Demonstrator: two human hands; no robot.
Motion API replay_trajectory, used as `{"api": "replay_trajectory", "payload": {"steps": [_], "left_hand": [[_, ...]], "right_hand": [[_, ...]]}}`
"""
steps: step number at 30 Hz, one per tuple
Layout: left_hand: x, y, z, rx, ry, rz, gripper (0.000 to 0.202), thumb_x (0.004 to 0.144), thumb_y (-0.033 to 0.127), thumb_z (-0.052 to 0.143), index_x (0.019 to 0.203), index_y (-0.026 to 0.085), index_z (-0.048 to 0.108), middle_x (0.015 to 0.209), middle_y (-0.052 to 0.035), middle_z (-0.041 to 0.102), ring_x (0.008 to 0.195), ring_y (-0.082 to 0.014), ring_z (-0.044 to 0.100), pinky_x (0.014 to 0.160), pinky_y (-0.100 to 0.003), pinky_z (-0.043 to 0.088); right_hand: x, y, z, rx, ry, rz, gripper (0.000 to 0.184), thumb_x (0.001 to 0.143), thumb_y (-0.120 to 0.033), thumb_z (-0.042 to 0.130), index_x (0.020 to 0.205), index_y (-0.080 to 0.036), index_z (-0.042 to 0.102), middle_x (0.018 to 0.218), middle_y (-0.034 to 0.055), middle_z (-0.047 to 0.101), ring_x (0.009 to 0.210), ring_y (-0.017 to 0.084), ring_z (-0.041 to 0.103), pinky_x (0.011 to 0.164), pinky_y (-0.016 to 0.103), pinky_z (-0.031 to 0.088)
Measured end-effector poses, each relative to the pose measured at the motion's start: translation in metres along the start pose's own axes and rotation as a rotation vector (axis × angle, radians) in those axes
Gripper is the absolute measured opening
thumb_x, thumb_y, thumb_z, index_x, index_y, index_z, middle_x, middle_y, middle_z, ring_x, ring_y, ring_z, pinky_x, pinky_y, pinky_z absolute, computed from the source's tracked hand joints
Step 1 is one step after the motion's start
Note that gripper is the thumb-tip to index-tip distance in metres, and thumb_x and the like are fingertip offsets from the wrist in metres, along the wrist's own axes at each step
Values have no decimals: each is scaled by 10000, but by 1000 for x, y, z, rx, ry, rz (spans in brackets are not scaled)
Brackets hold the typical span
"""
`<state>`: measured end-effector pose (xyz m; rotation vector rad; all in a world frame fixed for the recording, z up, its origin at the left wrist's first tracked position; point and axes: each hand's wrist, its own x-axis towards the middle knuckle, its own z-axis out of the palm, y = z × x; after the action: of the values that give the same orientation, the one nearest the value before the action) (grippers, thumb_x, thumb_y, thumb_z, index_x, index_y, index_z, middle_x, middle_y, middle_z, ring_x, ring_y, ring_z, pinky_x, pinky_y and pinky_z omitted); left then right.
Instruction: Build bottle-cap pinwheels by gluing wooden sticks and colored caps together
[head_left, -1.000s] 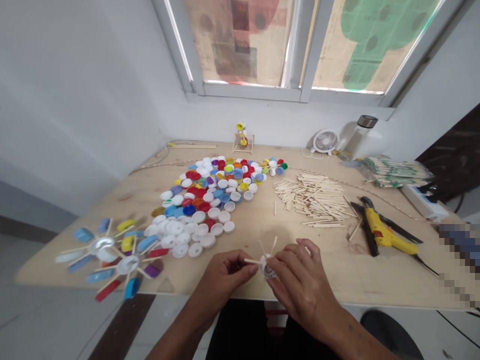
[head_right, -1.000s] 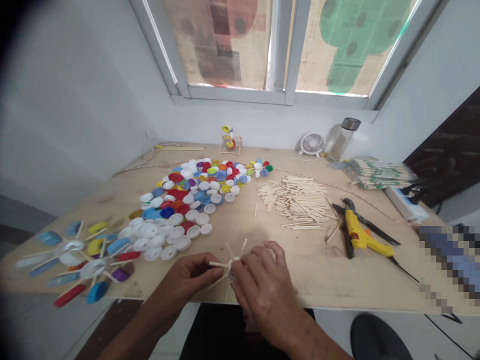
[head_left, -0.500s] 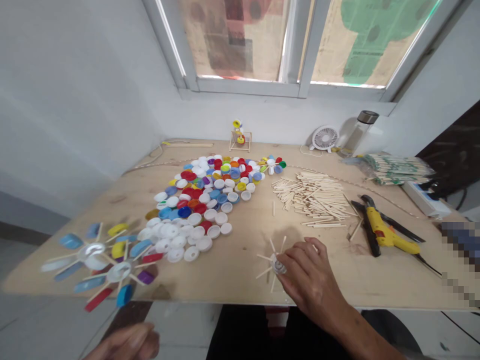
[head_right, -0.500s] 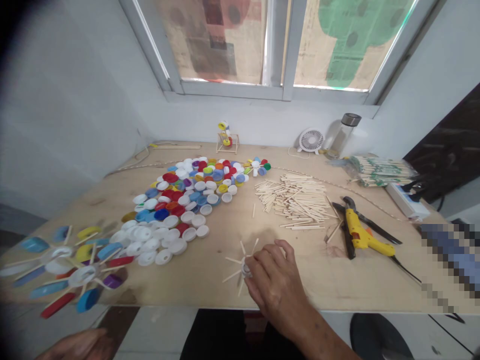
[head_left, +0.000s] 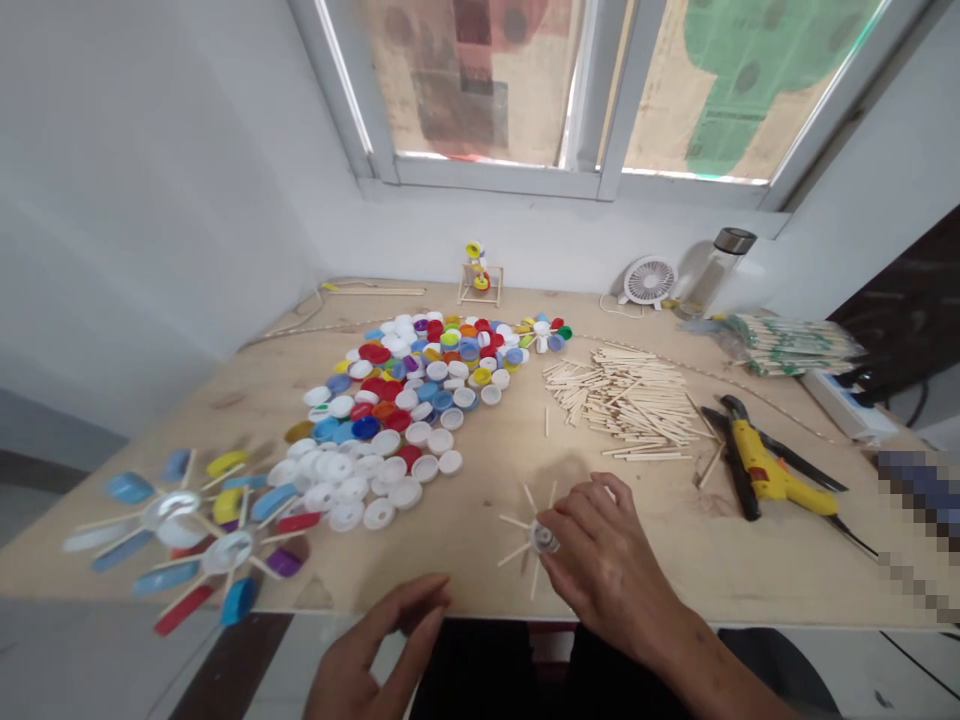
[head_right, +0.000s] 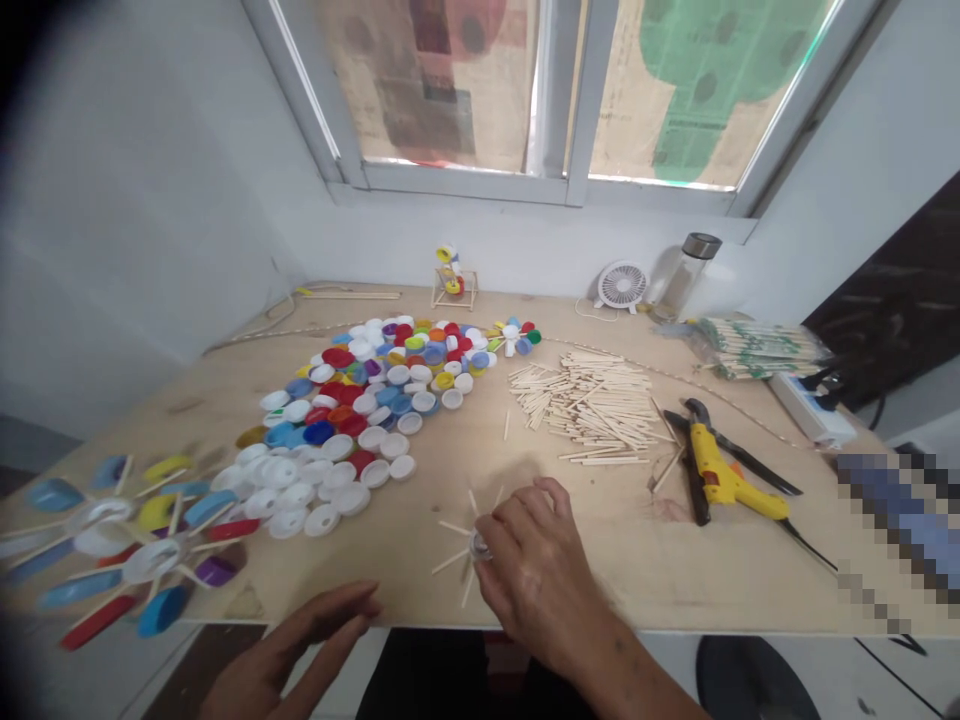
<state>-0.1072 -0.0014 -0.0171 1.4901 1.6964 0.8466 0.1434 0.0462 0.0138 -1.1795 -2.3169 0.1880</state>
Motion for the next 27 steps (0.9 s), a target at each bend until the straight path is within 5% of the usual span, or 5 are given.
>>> {"api": "replay_trajectory", "payload": {"steps": [5,14,22,27], "left_hand": [[12,27,26,-19,5,170,194,809,388,589,914,280,712,862,16,764,772,-175,716,701,-240,572],[15,23,47,172,196,454,140,850,307,566,924,255,673,850,-34,735,785,-198,682,706,-319,551],[22,15,35,217,287,396,179,866,351,535,868,250,682,808,-21,732,754,-191,688,692,-305,552],[31,-5,16,337,406,378,205,846,375,543,877,244,698,832,-30,747,769,-211,700,736,-338,558]], "right_hand": [[3,-2,8,2,-17,3,81,865,-175,551,933,-194,592,858,30,596,884,206,495,976,455,292],[9,-9,19,69,9,-2,107,882,-166,539,955,-217,598,883,18,624,909,198,539,994,449,291],[-17,22,11,22,155,-9,273,886,-169,538,1158,-189,553,1033,69,633,1004,230,561,961,438,324],[-29,49,12,-48,131,33,248,901,-186,525,1146,-202,564,1007,62,654,979,225,590,919,412,352]]}}
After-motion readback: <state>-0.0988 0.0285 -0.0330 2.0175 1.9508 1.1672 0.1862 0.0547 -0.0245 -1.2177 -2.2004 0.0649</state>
